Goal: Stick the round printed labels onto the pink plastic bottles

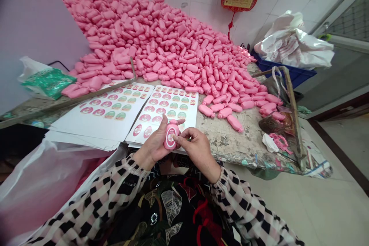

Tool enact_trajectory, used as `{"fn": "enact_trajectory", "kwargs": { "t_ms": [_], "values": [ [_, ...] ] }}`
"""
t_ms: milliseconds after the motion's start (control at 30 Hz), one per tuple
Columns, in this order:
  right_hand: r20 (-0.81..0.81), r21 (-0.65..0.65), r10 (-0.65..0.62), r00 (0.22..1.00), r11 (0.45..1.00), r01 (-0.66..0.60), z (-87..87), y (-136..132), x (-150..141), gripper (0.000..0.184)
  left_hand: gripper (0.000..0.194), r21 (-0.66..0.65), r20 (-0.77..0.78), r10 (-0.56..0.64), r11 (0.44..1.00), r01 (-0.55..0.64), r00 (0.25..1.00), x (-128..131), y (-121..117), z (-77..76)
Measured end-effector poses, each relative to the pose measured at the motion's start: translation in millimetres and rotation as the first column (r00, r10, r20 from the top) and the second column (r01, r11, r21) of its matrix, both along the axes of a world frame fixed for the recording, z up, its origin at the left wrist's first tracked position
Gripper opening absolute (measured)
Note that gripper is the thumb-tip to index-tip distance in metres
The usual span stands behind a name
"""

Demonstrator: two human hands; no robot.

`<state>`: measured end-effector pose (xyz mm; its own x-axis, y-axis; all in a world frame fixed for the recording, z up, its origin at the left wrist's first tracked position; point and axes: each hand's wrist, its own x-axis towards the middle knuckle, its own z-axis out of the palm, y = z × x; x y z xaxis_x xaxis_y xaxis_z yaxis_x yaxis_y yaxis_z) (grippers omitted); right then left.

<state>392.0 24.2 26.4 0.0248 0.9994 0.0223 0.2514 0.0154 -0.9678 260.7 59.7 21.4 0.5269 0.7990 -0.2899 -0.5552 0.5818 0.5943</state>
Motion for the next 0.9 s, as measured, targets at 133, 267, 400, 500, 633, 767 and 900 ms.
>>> {"fn": "enact_trajectory", "kwargs": {
  "t_ms": [133, 267, 400, 500, 633, 767, 900],
  "values": [
    [0.021, 0.002, -0.022, 1.0, 1.0, 0.022, -4.8, -1.5, -0.6, 0.025, 0.075, -0.031, -0.057, 0.055, 0.998, -0.057, 0.997, 1.6, -2.5, 2.1],
    [0.034, 0.0, -0.038, 0.999, 0.999, 0.038, -5.3, -2.2, -0.6, 0.025, 0.062, 0.04, -0.095, 0.096, 0.995, -0.093, 0.991, 3.4, -8.9, 6.8],
    [0.061, 0.009, -0.022, 0.998, 1.0, 0.022, -5.3, -2.3, 2.0, 0.025, 0.049, 0.188, -0.204, 0.164, 0.974, -0.126, 0.965, 2.6, -13.6, 5.5],
    [0.078, -0.01, -0.002, 0.997, 1.0, 0.003, -7.6, -3.4, 3.0, 0.025, 0.039, 0.308, -0.318, 0.18, 0.948, -0.078, 0.931, 0.0, -14.6, 1.8],
    [0.142, -0.021, 0.03, 0.989, 0.999, -0.027, -8.1, -6.5, 3.3, 0.024, 0.038, 0.383, -0.42, 0.138, 0.923, 0.037, 0.897, -2.7, -15.7, -1.6],
    [0.253, 0.013, 0.035, 0.967, 0.999, -0.039, -2.6, -7.6, 12.3, 0.022, 0.042, 0.356, -0.379, 0.142, 0.935, 0.002, 0.914, -5.3, -14.7, 0.7],
    [0.207, 0.0, -0.05, 0.977, 0.999, 0.052, 2.6, -3.6, 24.7, 0.026, 0.042, 0.355, -0.321, 0.197, 0.932, -0.076, 0.926, -10.9, -11.3, 8.6]
  ]
}}
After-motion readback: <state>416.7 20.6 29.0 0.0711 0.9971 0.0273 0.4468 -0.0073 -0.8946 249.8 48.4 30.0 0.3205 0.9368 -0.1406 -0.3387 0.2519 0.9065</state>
